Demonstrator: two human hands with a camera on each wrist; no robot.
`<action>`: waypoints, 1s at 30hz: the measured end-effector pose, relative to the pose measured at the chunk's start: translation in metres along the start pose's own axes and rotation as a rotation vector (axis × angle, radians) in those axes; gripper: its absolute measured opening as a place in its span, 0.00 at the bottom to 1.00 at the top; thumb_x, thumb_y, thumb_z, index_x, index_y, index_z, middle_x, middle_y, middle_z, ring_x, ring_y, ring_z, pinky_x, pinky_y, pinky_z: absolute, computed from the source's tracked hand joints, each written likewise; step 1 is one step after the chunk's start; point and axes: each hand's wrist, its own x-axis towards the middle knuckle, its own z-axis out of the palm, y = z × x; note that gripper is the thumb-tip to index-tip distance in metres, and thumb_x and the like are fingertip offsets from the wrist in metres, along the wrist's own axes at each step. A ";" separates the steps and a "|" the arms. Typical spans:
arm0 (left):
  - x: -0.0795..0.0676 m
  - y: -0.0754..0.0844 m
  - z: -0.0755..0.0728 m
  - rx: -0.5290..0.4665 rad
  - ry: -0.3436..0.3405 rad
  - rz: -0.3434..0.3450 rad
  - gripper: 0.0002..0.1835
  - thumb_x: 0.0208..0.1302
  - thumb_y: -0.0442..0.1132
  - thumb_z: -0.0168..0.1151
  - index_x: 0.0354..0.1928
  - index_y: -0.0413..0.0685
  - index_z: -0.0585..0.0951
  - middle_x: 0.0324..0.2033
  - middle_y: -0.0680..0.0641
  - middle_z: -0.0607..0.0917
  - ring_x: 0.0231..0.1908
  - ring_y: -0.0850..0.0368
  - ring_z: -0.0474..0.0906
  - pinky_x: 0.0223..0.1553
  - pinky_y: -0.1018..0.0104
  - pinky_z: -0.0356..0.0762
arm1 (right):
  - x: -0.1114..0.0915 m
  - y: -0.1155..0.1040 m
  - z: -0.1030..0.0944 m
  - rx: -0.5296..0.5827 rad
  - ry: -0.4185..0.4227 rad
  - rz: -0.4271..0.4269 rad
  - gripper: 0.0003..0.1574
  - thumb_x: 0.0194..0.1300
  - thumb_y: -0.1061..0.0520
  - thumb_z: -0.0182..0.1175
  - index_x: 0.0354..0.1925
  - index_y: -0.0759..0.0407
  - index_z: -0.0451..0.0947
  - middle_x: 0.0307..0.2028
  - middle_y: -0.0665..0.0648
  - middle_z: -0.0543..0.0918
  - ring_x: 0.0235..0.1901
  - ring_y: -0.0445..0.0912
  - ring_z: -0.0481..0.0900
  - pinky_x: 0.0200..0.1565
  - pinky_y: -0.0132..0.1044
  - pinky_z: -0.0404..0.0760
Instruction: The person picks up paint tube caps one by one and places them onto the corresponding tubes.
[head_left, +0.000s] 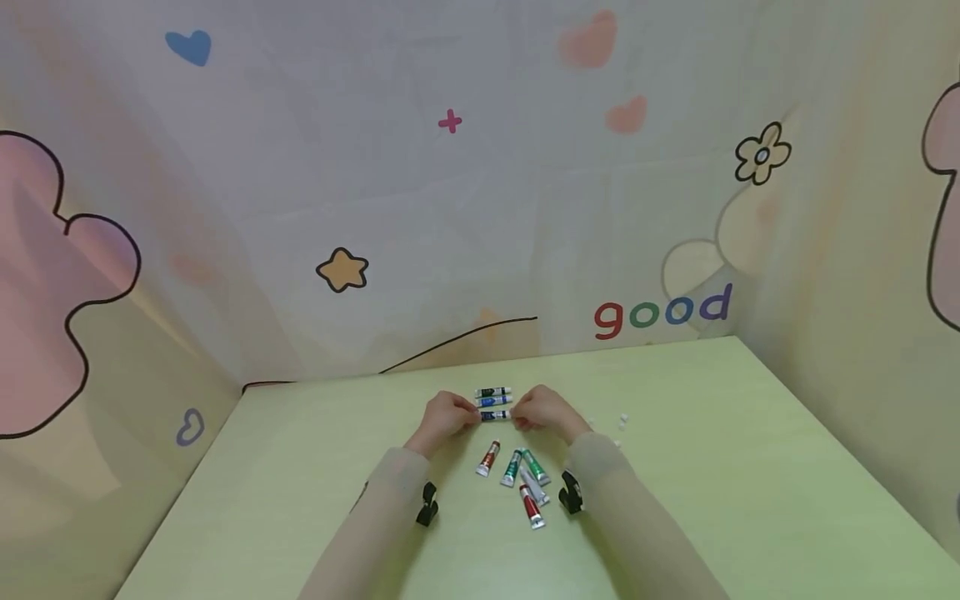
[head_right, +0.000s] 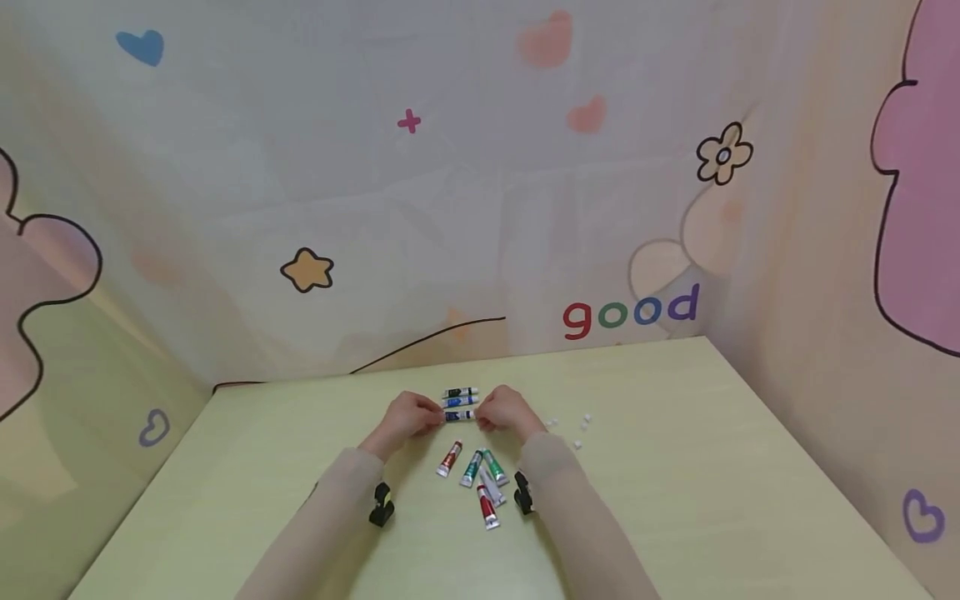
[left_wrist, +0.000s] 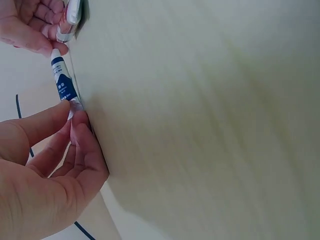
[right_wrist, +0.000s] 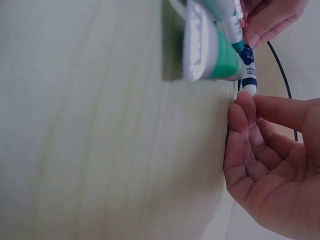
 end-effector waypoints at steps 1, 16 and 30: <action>0.000 0.000 0.001 0.002 0.006 -0.008 0.08 0.53 0.33 0.68 0.34 0.37 0.83 0.28 0.48 0.81 0.26 0.59 0.72 0.25 0.71 0.70 | 0.000 0.000 0.001 0.002 0.007 0.003 0.12 0.64 0.58 0.57 0.35 0.67 0.81 0.26 0.56 0.82 0.26 0.45 0.78 0.30 0.33 0.76; 0.010 0.001 0.003 -0.020 0.019 -0.107 0.07 0.52 0.34 0.69 0.30 0.37 0.82 0.21 0.48 0.80 0.21 0.59 0.72 0.21 0.71 0.70 | 0.000 -0.001 0.003 0.057 0.086 0.089 0.13 0.64 0.56 0.59 0.34 0.66 0.81 0.25 0.58 0.81 0.24 0.46 0.78 0.28 0.32 0.76; 0.011 0.006 0.004 -0.057 0.036 -0.134 0.05 0.52 0.32 0.69 0.27 0.36 0.83 0.20 0.46 0.81 0.19 0.57 0.73 0.19 0.68 0.72 | 0.004 -0.001 0.005 0.054 0.121 0.121 0.11 0.62 0.57 0.59 0.32 0.66 0.80 0.22 0.56 0.80 0.21 0.44 0.75 0.26 0.32 0.74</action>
